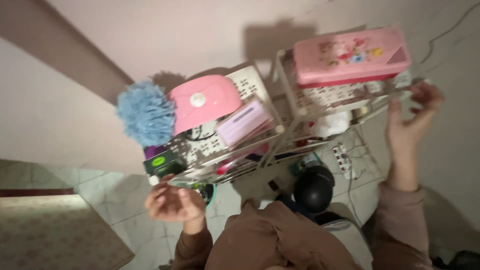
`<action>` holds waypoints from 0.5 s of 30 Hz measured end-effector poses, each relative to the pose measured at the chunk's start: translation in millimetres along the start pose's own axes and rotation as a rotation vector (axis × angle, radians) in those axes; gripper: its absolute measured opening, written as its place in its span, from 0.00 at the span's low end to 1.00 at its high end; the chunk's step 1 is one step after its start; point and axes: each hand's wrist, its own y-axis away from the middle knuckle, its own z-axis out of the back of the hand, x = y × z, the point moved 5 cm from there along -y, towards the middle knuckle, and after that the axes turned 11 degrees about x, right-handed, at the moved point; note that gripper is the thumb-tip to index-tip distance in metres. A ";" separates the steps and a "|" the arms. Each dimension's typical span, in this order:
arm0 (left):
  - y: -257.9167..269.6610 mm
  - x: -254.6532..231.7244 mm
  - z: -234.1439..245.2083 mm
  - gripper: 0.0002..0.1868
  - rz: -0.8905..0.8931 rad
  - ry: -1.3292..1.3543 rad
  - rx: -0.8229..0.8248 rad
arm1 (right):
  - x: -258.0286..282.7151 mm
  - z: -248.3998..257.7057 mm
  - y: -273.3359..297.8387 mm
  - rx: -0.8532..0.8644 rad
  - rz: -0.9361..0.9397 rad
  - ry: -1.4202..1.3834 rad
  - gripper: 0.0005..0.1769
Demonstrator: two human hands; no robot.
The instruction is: Organizing various household and personal care items on a multi-tiered storage shelf in a bedroom.
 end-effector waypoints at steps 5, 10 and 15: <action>29.7 -10.2 -72.3 0.21 -0.026 0.036 0.144 | -65.6 22.4 -54.8 0.163 -0.099 0.321 0.32; 61.4 -12.3 -131.9 0.20 -0.006 0.104 0.314 | -83.7 4.4 -91.1 0.404 -0.359 0.192 0.45; 94.7 -10.8 -167.6 0.19 -0.019 0.153 0.348 | -86.4 -13.5 -122.4 0.618 -0.066 0.087 0.59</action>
